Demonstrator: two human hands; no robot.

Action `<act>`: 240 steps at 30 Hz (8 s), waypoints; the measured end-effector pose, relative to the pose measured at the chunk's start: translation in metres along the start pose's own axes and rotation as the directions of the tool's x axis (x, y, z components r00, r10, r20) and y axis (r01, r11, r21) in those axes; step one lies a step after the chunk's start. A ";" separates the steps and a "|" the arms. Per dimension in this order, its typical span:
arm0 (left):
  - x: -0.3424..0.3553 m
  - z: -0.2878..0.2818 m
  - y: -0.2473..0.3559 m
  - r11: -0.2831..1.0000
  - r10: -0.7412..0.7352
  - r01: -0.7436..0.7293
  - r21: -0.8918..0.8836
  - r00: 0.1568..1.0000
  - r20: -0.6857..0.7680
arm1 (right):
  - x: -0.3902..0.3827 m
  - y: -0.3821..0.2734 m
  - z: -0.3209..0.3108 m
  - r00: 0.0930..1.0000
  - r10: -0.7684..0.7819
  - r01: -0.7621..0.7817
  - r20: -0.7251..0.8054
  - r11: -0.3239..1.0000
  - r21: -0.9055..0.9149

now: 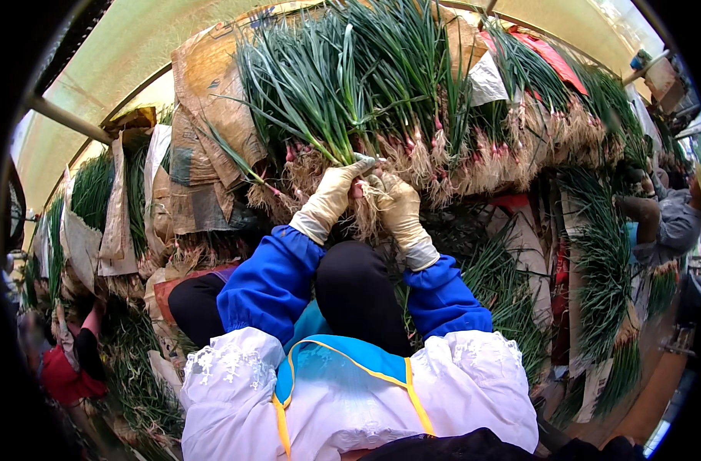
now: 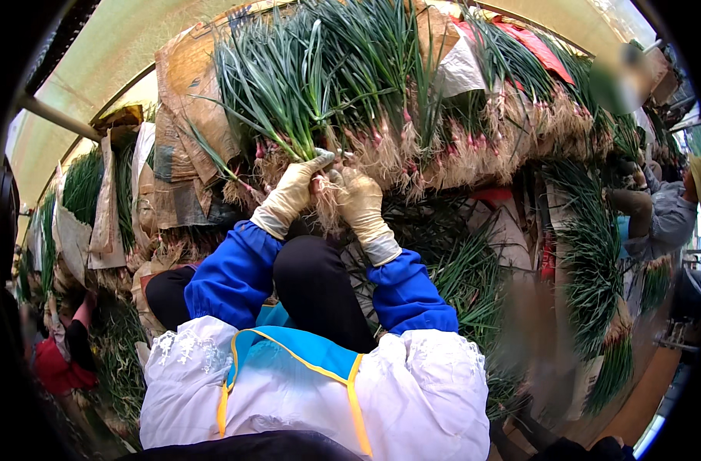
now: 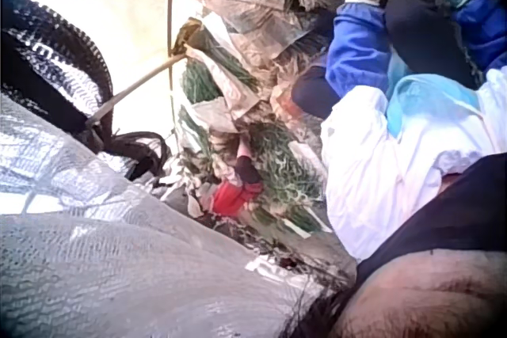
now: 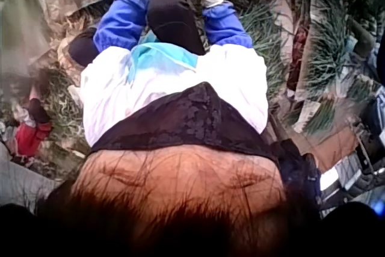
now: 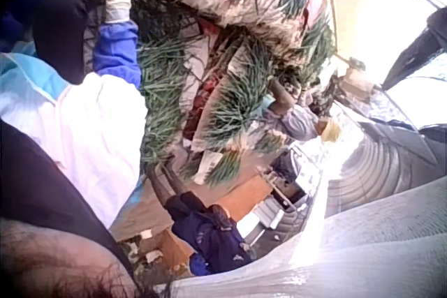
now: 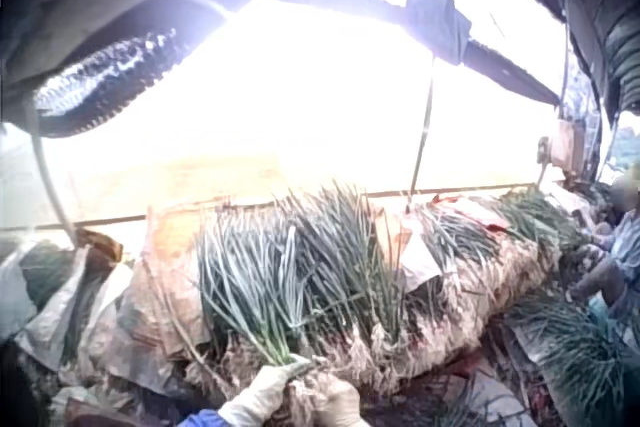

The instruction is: The person sits on the ground and repeatedly picks up bunches of green onions, trims the roots and lower stems by hand, and places the cleaned bunches into a pile. The task is performed continuously with other workers visible in the background.

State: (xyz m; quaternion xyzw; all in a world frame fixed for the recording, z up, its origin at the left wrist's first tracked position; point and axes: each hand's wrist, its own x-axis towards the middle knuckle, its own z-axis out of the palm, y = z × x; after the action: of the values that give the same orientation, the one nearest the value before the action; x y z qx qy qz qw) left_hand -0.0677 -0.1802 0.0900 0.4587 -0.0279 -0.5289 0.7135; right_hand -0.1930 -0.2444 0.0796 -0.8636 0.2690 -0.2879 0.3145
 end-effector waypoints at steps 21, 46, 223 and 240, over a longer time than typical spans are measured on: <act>-0.022 -0.034 -0.003 0.914 0.080 0.070 0.401 0.935 -0.345 | 0.066 -0.016 0.048 0.946 0.131 0.000 0.296 0.914 -0.406; -0.027 -0.059 0.037 0.991 0.024 -0.016 -0.130 0.998 0.062 | -0.014 0.030 -0.057 0.955 0.288 -0.110 0.076 0.103 0.989; -0.030 -0.023 0.051 0.981 0.058 -0.020 -0.194 0.979 0.194 | 0.108 0.087 -0.009 0.909 0.414 -0.389 0.045 0.881 -0.268; 0.020 -0.027 -0.001 0.959 -0.239 0.239 0.154 0.971 -0.019 | 0.027 0.050 0.045 0.984 0.148 -0.117 0.103 0.958 -0.260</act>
State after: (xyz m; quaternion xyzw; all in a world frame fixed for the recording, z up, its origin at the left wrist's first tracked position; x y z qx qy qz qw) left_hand -0.0456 -0.1788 0.0644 0.5128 -0.0133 -0.6075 0.6065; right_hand -0.1587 -0.2773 0.0253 -0.8925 0.3414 -0.1764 0.2361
